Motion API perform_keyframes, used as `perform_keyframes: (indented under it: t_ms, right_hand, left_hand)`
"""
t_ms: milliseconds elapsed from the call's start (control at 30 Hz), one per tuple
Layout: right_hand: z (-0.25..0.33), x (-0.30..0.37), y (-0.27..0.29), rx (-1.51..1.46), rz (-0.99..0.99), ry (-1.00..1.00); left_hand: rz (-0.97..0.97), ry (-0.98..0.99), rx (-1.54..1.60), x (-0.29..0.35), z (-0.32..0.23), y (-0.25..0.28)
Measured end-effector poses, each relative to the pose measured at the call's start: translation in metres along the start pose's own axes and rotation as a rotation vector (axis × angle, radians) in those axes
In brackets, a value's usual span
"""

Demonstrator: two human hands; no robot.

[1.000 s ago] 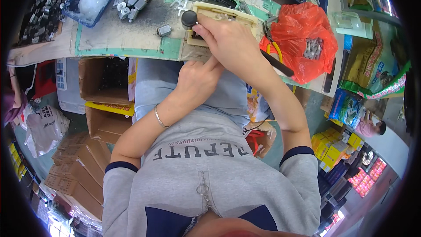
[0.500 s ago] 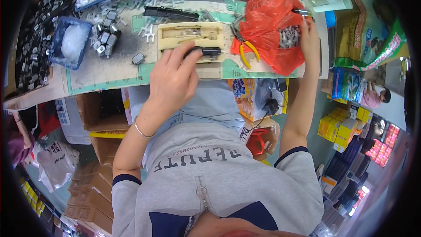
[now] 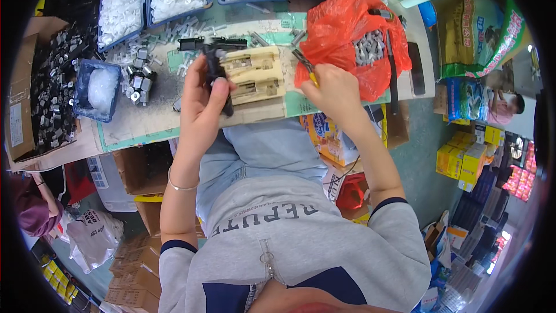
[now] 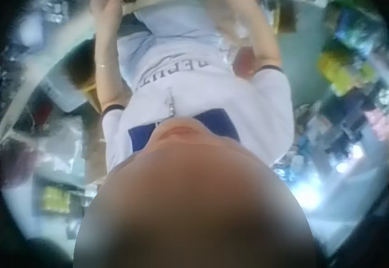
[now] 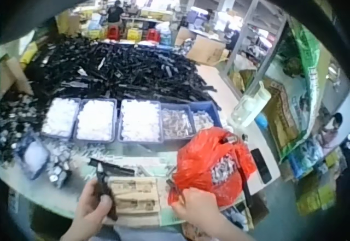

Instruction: Assemble small plastic and metal parts using tools like pliers and a hammer.

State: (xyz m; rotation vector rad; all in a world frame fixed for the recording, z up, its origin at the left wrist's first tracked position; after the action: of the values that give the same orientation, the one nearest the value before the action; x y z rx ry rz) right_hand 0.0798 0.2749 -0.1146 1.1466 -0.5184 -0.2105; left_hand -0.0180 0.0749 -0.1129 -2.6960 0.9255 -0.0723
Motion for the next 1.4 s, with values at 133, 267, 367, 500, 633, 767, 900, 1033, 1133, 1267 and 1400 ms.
perform_keyframes:
  t_ms: [133, 267, 367, 500, 633, 767, 900, 1033, 1133, 1267, 1400]
  right_hand:
    - [-0.002, 0.011, 0.038, -0.442, -0.169, 0.325]
    - [0.034, 0.009, 0.002, -1.699, 0.465, 0.211]
    - [0.050, 0.023, -0.023, -1.657, 0.716, 0.213]
    - [0.065, 0.041, -0.017, -1.125, 0.462, 0.415]
    - [0.085, 0.052, 0.000, -0.805, 0.312, 0.522]
    - [0.091, 0.056, 0.003, -0.708, 0.270, 0.513]
    - [0.096, 0.060, 0.007, -0.571, 0.106, 0.560]
    - [0.086, 0.066, 0.007, -0.424, -0.017, 0.725]
    - [0.077, 0.069, 0.015, -0.574, -0.006, 0.826]
    - [0.020, 0.034, 0.014, -0.418, -0.118, 0.314]
    - [0.021, 0.021, 0.012, 0.228, -0.365, 0.318]
  left_hand:
    - [0.161, 0.230, 0.306, 0.004, 0.017, 0.004]
    - [0.046, 0.315, 0.192, 0.009, 0.012, -0.013]
    - [0.096, 0.190, 0.107, 0.007, 0.000, -0.014]
    - [0.008, 0.043, -0.166, 0.015, -0.018, -0.013]
    - [-0.024, -0.298, -0.722, 0.020, -0.050, -0.022]
    - [-0.088, -0.536, -1.003, 0.025, -0.067, -0.032]
    - [-0.006, -0.503, -0.985, 0.024, -0.066, -0.035]
    - [0.291, -0.144, -0.535, 0.025, -0.041, -0.026]
    - [0.310, 0.193, 0.025, 0.035, -0.015, -0.026]
    - [0.085, 0.227, 0.537, 0.021, 0.000, -0.005]
    - [-0.215, 0.308, 0.508, 0.018, 0.007, 0.009]
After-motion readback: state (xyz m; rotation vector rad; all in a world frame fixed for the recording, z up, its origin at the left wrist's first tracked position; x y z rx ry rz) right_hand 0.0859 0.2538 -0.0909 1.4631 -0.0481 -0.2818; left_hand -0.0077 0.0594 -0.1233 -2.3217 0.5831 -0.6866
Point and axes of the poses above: each hand's wrist, its own x-axis away from the middle knuckle, its own y-axis out of the back of the hand, z = x × y, the point moved 9 cm from there along -x, towards the middle knuckle, and after that the axes turned 4 degrees about z, right-handed, at the moved point
